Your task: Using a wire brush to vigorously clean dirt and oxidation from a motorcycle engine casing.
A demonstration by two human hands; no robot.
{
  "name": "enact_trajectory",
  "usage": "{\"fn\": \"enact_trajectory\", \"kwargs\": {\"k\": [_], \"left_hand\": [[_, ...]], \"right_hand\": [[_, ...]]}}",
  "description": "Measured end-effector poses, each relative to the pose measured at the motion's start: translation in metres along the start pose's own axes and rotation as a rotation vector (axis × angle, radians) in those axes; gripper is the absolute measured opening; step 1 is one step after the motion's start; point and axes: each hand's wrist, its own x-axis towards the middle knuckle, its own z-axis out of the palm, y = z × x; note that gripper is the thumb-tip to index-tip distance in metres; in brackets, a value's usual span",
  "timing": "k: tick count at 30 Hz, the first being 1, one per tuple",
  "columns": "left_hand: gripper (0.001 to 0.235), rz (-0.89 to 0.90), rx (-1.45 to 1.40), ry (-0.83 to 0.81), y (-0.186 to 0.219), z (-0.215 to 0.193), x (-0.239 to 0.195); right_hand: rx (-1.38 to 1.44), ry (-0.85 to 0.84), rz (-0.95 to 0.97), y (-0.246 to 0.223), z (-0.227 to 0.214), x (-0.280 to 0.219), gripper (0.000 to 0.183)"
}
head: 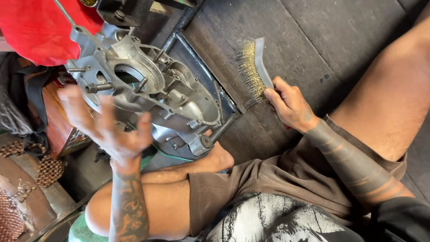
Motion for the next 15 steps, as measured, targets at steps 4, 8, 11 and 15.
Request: {"fn": "enact_trajectory", "kwargs": {"k": [4, 8, 11, 15], "left_hand": [[0.060, 0.272, 0.221, -0.256, 0.018, 0.002, -0.017], [0.058, 0.247, 0.280, -0.466, 0.048, -0.006, -0.015], [0.062, 0.287, 0.341, -0.418, 0.058, -0.001, -0.015], [0.058, 0.301, 0.355, -0.346, 0.073, 0.014, -0.017]], "right_hand": [[-0.064, -0.014, -0.023, 0.009, -0.007, 0.011, 0.033], [0.267, 0.076, -0.117, 0.011, -0.004, 0.019, 0.033], [0.369, 0.129, -0.096, 0.012, -0.003, 0.023, 0.032], [0.270, 0.176, -0.078, 0.036, -0.008, 0.023, 0.031]]}}
